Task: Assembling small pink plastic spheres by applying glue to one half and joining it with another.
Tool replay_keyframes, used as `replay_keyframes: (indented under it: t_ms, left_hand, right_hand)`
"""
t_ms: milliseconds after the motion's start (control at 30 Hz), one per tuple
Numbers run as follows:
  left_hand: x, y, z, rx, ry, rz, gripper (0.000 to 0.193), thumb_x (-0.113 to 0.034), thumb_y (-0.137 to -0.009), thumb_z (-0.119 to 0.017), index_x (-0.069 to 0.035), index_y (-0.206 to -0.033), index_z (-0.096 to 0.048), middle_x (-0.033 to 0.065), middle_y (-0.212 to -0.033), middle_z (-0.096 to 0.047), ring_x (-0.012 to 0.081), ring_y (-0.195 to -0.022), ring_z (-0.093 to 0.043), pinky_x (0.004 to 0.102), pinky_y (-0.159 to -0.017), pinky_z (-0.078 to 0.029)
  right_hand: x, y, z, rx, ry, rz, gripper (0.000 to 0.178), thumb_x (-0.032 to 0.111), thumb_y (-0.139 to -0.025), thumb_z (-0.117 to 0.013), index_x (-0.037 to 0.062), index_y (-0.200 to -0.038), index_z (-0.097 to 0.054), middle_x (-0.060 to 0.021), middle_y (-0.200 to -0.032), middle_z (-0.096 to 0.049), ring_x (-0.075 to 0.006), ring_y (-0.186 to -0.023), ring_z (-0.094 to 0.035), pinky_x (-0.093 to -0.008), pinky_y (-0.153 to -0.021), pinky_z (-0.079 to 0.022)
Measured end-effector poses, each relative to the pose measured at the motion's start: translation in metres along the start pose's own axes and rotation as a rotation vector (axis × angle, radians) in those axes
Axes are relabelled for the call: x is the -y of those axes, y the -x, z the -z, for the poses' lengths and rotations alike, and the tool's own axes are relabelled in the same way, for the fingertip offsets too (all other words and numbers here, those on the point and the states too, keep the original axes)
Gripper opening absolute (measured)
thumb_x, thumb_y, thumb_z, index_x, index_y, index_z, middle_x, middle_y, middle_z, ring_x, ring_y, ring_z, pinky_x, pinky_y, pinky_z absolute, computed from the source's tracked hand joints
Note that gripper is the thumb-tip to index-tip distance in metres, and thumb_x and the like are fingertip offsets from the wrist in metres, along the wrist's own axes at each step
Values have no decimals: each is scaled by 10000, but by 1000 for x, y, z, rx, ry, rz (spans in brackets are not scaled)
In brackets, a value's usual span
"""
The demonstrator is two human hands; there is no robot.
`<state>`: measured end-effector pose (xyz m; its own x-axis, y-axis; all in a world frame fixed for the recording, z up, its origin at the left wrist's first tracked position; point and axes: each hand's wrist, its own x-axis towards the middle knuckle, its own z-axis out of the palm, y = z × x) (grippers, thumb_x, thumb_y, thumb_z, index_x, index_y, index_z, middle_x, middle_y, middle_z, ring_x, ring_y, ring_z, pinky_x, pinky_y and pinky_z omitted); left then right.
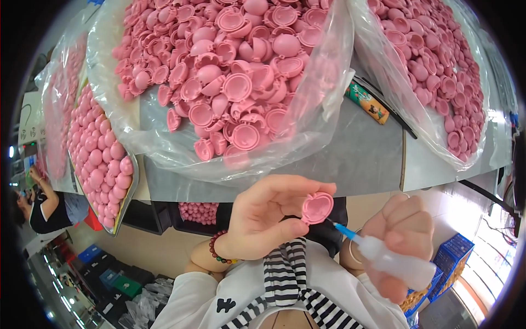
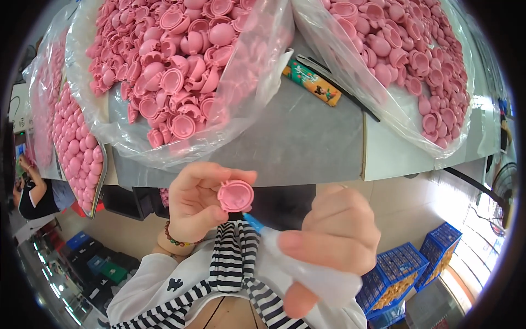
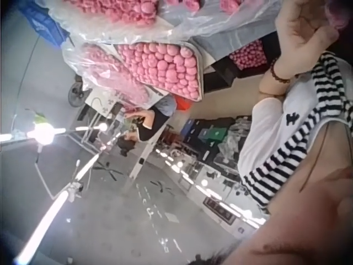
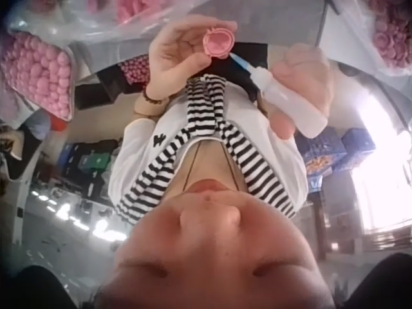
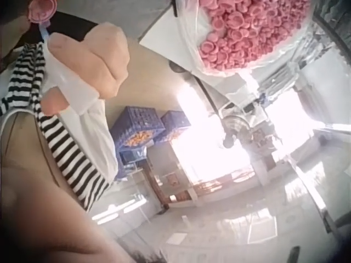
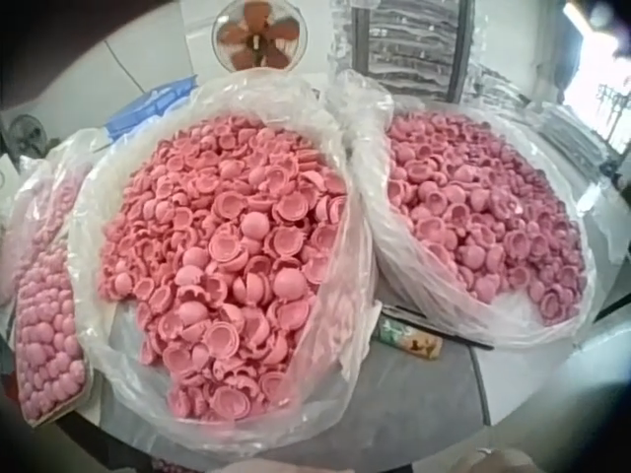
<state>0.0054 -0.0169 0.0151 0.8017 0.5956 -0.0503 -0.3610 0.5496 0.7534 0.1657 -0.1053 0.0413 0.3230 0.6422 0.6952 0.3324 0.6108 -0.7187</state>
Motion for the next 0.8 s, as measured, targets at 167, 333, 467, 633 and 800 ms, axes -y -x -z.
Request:
replay_keyframes:
  t_ms: [167, 333, 467, 633, 800]
  left_hand:
    - [-1, -1, 4, 3, -22, -23, 457, 4, -734, -629, 39, -1127, -399, 313, -1146, -456, 260, -946, -577, 346, -800, -497]
    - [-1, -1, 3, -26, -35, -10, 460, 20, -724, -635, 42, -1120, -401, 320, -1137, -458, 263, -932, -585, 340, -793, -501]
    - [0, -2, 7, 58, 28, -38, 437, 79, -739, -575, 51, -1139, -402, 285, -1177, -445, 241, -1008, -538, 328, -840, -466]
    - [2, -2, 11, 139, 48, -78, 430, 124, -753, -530, 63, -1160, -404, 248, -1214, -437, 216, -1075, -499, 311, -872, -437]
    - [1, -1, 12, 129, 55, -80, 422, 119, -753, -537, 68, -1154, -414, 256, -1209, -440, 217, -1063, -508, 309, -862, -444]
  right_hand:
    - [3, 0, -11, 50, 204, -3, 621, 572, -787, -480, -45, -834, -541, -41, -626, -423, -133, -501, -367, -258, -418, -232]
    - [1, -1, -14, 81, 218, 5, 620, 567, -799, -464, -46, -847, -540, -40, -621, -429, -130, -494, -372, -254, -397, -227]
    - [0, -2, -12, 62, 216, 31, 625, 564, -811, -443, -49, -880, -543, -40, -617, -429, -128, -494, -371, -254, -397, -232]
    - [-3, 0, -15, 21, 242, 18, 642, 568, -818, -423, -55, -911, -548, -40, -615, -425, -125, -497, -368, -253, -405, -237]
    - [-4, 1, -19, -59, 236, -38, 572, 543, -707, -591, -17, -819, -627, -19, -640, -525, -119, -489, -433, -238, -371, -292]
